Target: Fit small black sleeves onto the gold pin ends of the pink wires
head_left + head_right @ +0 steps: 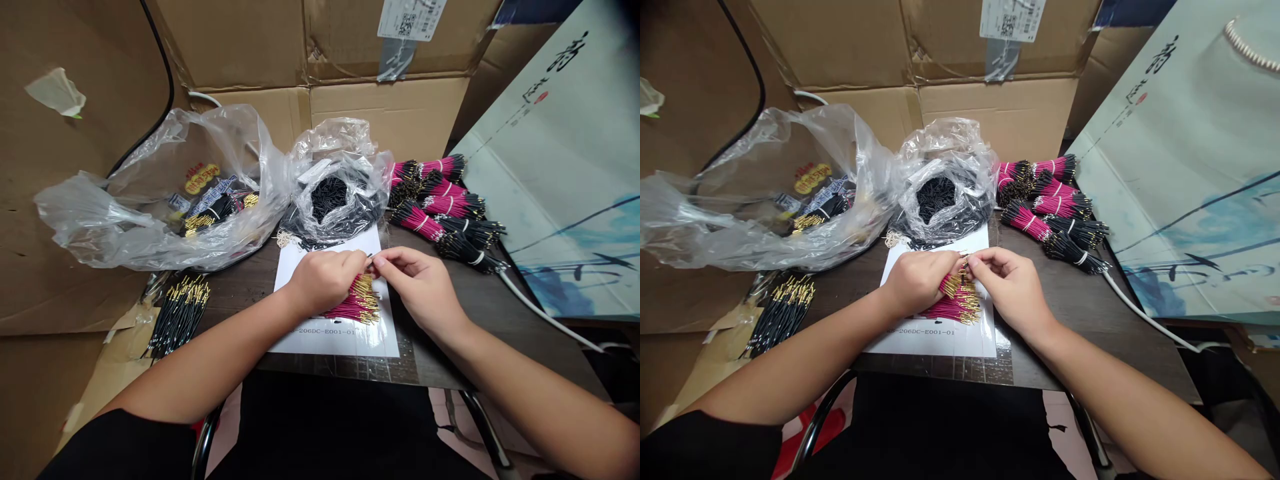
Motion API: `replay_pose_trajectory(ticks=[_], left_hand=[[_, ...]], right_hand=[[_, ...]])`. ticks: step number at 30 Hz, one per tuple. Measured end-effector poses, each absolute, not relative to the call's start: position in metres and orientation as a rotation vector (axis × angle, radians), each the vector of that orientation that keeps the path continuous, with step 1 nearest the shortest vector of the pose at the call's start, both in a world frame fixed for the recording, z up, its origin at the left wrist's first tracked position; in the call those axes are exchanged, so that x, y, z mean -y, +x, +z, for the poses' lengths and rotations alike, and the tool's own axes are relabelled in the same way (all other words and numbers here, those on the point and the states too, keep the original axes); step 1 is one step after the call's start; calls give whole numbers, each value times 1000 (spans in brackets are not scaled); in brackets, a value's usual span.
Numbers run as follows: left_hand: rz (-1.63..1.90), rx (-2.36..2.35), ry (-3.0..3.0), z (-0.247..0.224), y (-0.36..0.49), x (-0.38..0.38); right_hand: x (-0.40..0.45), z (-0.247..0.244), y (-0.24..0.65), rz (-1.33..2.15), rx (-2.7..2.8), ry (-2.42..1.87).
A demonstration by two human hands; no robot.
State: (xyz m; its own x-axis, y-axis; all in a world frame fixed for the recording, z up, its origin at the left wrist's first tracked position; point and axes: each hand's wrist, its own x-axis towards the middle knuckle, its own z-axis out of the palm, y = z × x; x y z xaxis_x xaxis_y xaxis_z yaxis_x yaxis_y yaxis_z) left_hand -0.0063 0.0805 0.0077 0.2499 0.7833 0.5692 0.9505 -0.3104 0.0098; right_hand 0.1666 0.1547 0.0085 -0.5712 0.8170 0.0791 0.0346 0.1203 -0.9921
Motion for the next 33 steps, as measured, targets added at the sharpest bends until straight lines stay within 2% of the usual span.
replay_pose_trajectory(ticks=[7, 13, 19, 27, 33], left_hand=[[-1061, 1793, -2344, 10, -16, -81], [-1209, 1811, -2304, 13, -16, -78], [-1102, 1883, -2312, 8, -25, -82], [-744, 1858, -2375, 0, -24, -85], [-609, 1834, -2329, -4, -20, -86]], right_hand=[[-164, 5, 170, 1566, 1649, -825], [-170, 8, 172, 1520, 1907, -865], [-176, 7, 171, 1226, 2350, -793], [-174, -2, 168, 1016, 2417, -743], [-173, -5, 168, 933, 2465, -675]])
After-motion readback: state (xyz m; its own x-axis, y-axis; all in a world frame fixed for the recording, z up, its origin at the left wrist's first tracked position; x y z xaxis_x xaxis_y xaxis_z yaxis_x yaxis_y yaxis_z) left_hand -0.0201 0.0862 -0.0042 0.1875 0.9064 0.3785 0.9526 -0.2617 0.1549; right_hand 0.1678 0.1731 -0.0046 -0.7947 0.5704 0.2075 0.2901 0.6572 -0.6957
